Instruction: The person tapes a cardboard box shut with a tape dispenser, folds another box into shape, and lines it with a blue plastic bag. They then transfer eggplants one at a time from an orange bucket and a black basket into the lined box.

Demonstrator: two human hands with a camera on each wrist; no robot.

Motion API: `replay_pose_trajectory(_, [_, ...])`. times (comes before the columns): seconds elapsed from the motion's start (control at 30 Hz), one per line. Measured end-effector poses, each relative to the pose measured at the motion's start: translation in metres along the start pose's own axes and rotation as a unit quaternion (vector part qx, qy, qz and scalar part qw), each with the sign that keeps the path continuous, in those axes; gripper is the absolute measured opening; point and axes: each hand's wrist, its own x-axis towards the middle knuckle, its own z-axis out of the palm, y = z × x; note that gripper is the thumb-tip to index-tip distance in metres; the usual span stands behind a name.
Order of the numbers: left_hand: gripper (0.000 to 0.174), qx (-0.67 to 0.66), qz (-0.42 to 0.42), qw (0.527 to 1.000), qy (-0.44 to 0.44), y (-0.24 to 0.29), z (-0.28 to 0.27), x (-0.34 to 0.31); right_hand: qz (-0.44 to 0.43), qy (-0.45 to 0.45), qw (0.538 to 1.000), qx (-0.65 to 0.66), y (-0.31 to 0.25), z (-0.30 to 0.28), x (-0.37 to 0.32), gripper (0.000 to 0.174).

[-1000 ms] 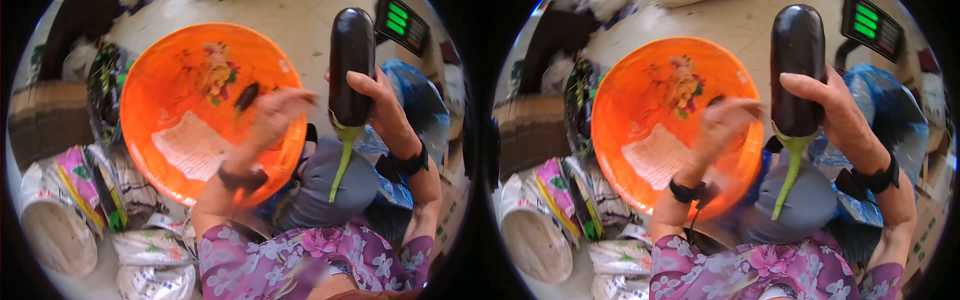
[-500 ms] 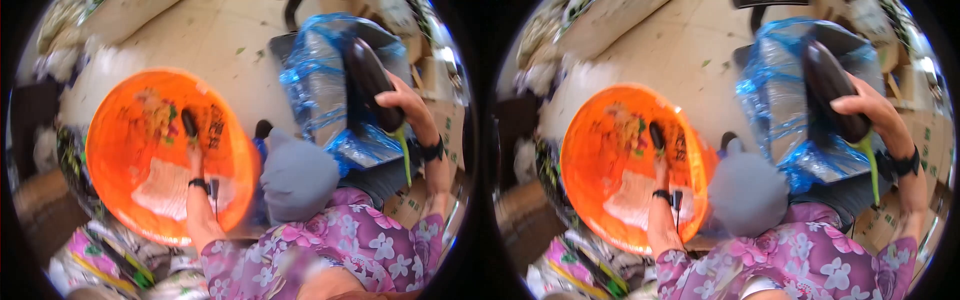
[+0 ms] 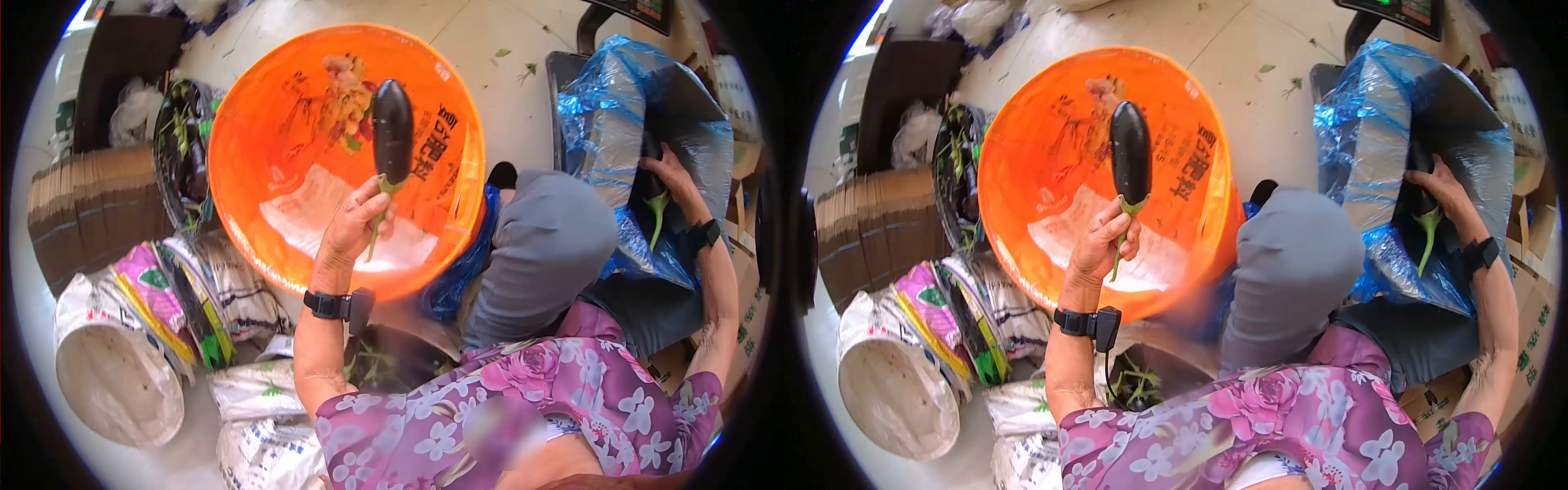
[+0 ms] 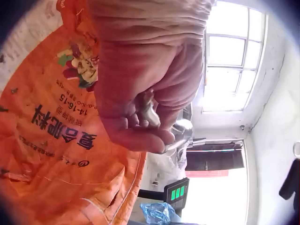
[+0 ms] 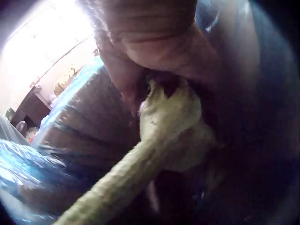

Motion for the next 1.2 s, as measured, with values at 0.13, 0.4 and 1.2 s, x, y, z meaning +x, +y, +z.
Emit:
replay_pose_trajectory(0.13, [0.038, 0.162, -0.046, 0.986, -0.007, -0.014, -0.003, -0.071, -0.081, 0.092, 0.981, -0.147, 0.065, 0.005, 0.057, 0.077])
replay_pose_trajectory(0.4, [0.052, 0.192, -0.351, 0.908, 0.119, -0.077, -0.035, -0.247, -0.018, 0.011, 0.991, -0.136, 0.1, -0.022, 0.094, 0.057])
replay_pose_trajectory(1.2, [0.045, -0.173, 0.237, 0.932, 0.212, -0.076, -0.025, -0.019, -0.226, -0.063, 0.958, -0.165, -0.032, 0.012, -0.013, 0.025])
